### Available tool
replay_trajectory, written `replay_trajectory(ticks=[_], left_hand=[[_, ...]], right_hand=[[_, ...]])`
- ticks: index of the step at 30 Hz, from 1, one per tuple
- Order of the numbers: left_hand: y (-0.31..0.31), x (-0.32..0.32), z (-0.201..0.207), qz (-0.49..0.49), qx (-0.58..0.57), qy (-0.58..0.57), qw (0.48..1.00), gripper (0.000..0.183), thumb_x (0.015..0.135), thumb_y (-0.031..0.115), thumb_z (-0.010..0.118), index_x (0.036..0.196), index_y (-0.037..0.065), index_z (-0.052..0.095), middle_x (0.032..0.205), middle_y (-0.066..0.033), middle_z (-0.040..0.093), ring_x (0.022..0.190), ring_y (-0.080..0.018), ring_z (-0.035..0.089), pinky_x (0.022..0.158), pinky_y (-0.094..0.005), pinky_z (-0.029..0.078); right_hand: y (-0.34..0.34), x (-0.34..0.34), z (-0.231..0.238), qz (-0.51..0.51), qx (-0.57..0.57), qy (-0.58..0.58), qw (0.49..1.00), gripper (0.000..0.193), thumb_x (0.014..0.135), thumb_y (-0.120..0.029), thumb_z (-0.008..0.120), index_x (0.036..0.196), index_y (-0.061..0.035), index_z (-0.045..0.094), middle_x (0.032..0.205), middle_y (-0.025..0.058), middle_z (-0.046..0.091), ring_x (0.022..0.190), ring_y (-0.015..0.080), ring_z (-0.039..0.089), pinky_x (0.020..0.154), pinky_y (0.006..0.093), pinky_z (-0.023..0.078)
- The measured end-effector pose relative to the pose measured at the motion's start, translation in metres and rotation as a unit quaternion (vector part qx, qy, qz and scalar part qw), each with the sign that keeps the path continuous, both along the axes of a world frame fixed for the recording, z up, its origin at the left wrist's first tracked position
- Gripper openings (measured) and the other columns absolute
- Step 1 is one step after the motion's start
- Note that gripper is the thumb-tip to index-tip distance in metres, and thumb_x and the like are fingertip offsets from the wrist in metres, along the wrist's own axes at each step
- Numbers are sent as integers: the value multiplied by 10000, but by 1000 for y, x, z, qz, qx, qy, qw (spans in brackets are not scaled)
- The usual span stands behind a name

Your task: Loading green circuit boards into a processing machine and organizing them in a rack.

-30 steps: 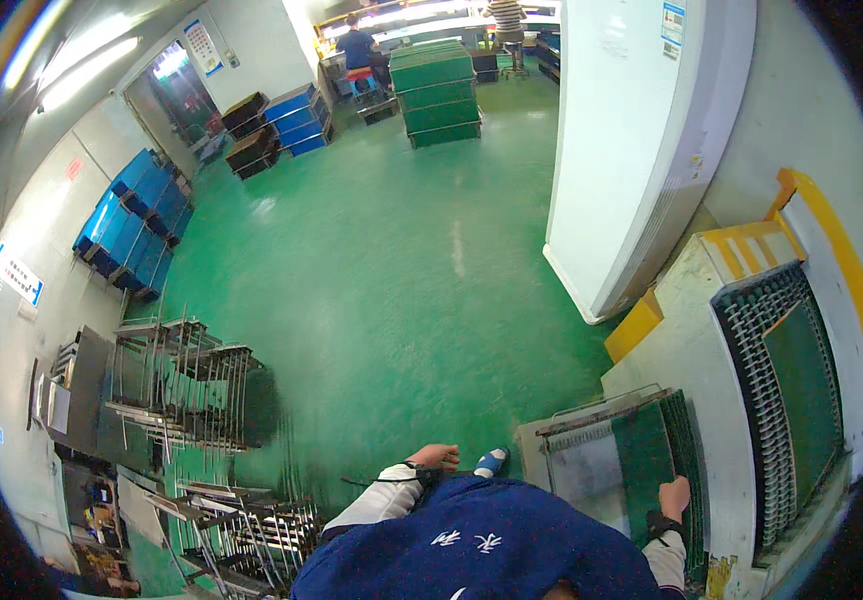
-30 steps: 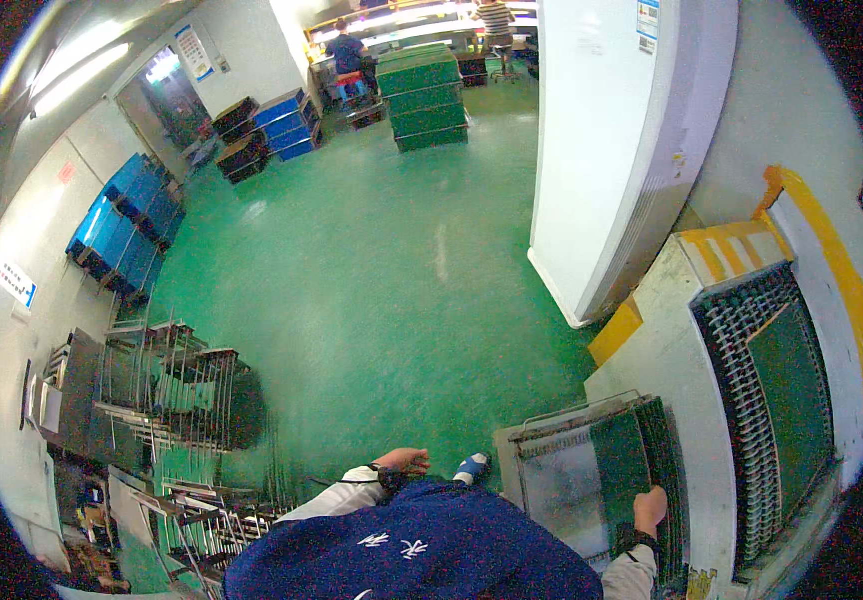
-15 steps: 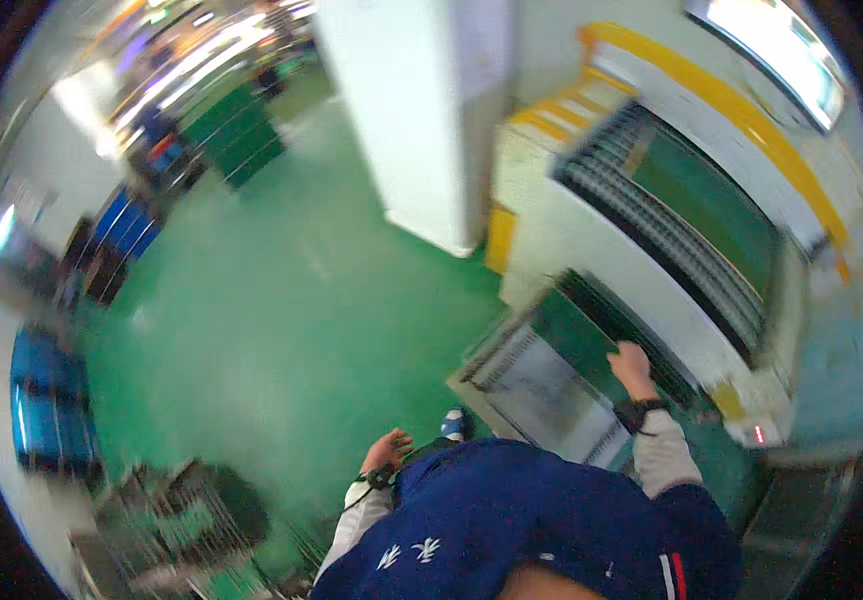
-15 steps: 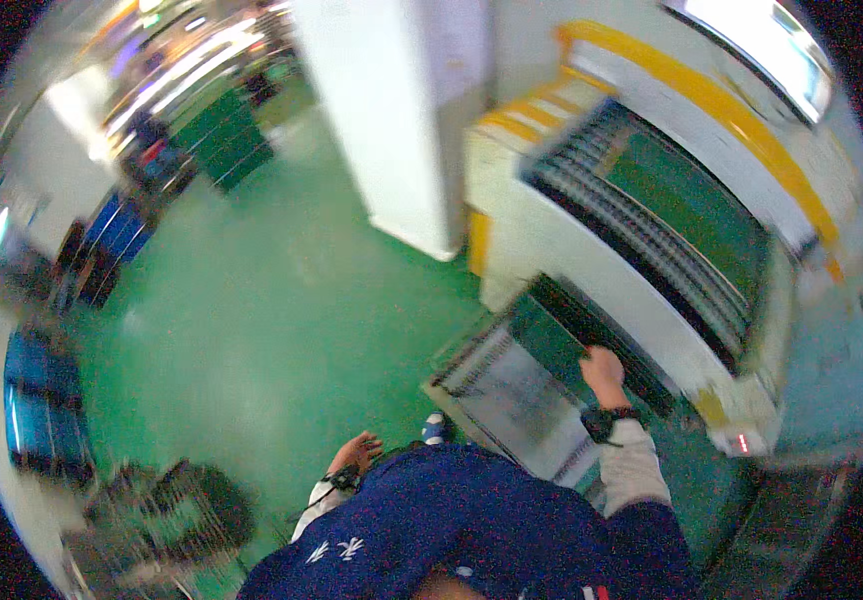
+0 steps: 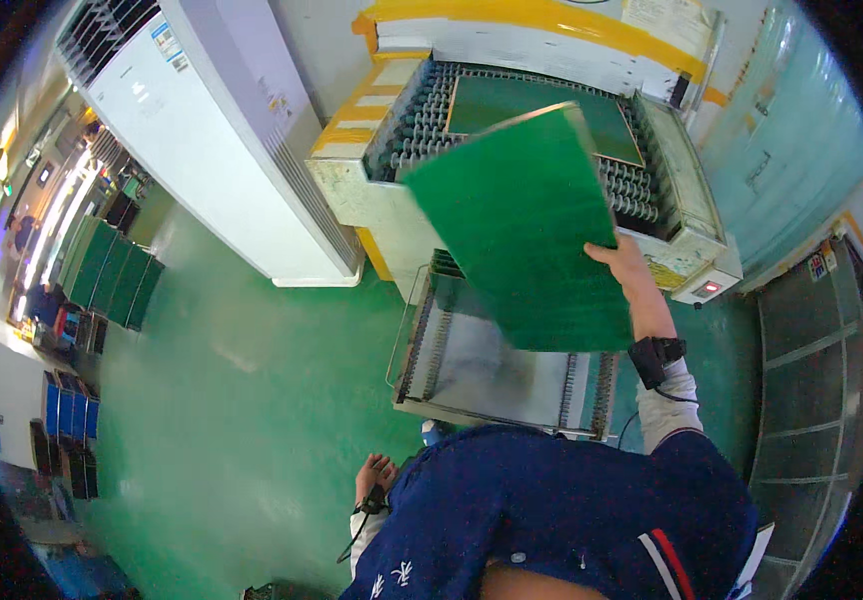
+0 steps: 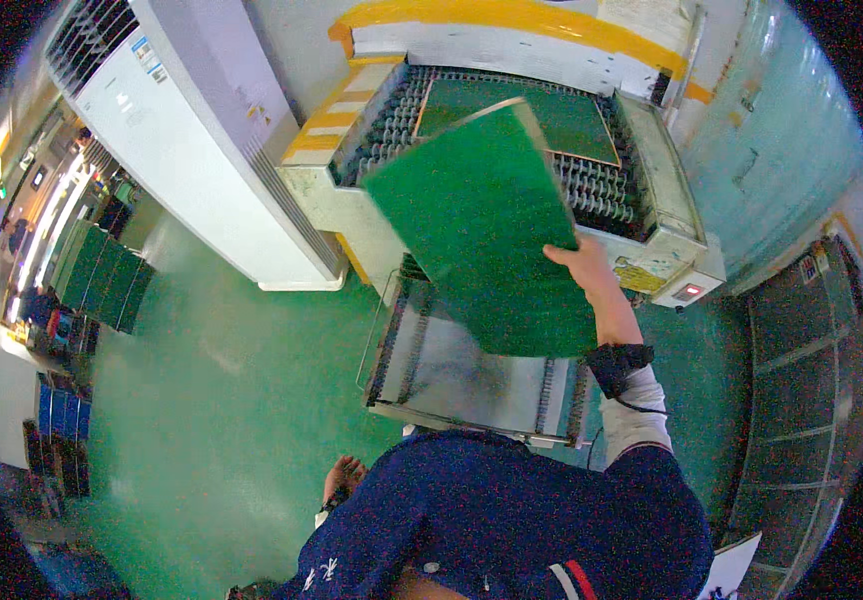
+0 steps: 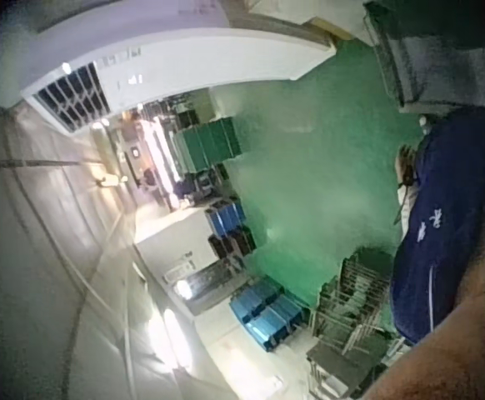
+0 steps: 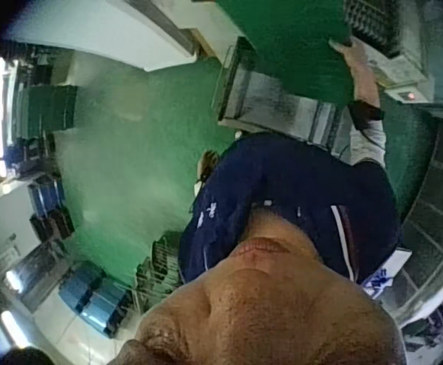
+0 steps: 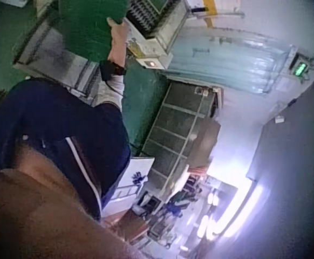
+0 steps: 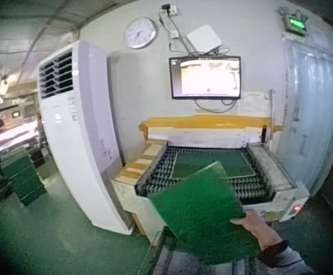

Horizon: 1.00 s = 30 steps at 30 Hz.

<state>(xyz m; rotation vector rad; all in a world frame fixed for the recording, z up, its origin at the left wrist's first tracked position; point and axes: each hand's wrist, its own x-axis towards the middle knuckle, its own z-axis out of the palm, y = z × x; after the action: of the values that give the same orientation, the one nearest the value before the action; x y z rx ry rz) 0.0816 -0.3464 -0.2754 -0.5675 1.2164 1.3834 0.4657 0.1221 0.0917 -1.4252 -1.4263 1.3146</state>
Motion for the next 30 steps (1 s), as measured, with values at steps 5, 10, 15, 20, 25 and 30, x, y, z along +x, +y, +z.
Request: replay_trajectory(ticks=[5,10,15,20,25,30], left_hand=[[4,-5,5,1,29,-13,999,392,977,326,499,1237,35,460,1203,-140,520,934,-295,532,840,-471,487],[4,-3,17,7,12,10,1000,396,986,342,475,1239,40,444,1226,-135,505,923,-293,542,805,-465,495],[6,-4,15,14,-10,31,999,398,974,356,495,1218,44,458,1208,-129,506,940,-307,536,803,-472,489],[9,-7,9,28,-6,22,999,371,970,350,506,1173,39,491,1191,-137,518,949,-316,528,809,-479,486],[16,-7,9,15,-28,63,997,352,973,340,499,1155,38,501,1185,-146,526,935,-311,525,810,-466,487],[28,-11,13,26,-19,13,999,361,974,323,501,1182,29,478,1208,-146,518,923,-304,524,811,-453,487]], right_hand=[[-16,5,-27,-66,-42,360,930,387,835,-35,641,1213,-39,558,1162,102,614,1021,275,600,845,430,507],[-16,-13,-62,-23,-139,472,870,382,824,-15,627,1189,-23,514,1155,113,592,1068,308,564,930,466,473],[-1,-26,-91,-95,-225,552,797,208,860,-48,623,1047,-12,539,1041,110,596,942,269,581,870,427,508],[19,-32,-106,-155,-228,544,792,136,872,-43,625,972,-17,536,1002,112,594,926,251,567,883,372,499],[31,-38,-110,-181,-242,553,776,129,881,-34,613,977,-13,529,1016,116,588,956,247,567,901,361,490],[53,-50,-110,-175,-241,573,763,112,884,-28,607,948,-23,515,973,101,567,935,237,558,917,375,490]])
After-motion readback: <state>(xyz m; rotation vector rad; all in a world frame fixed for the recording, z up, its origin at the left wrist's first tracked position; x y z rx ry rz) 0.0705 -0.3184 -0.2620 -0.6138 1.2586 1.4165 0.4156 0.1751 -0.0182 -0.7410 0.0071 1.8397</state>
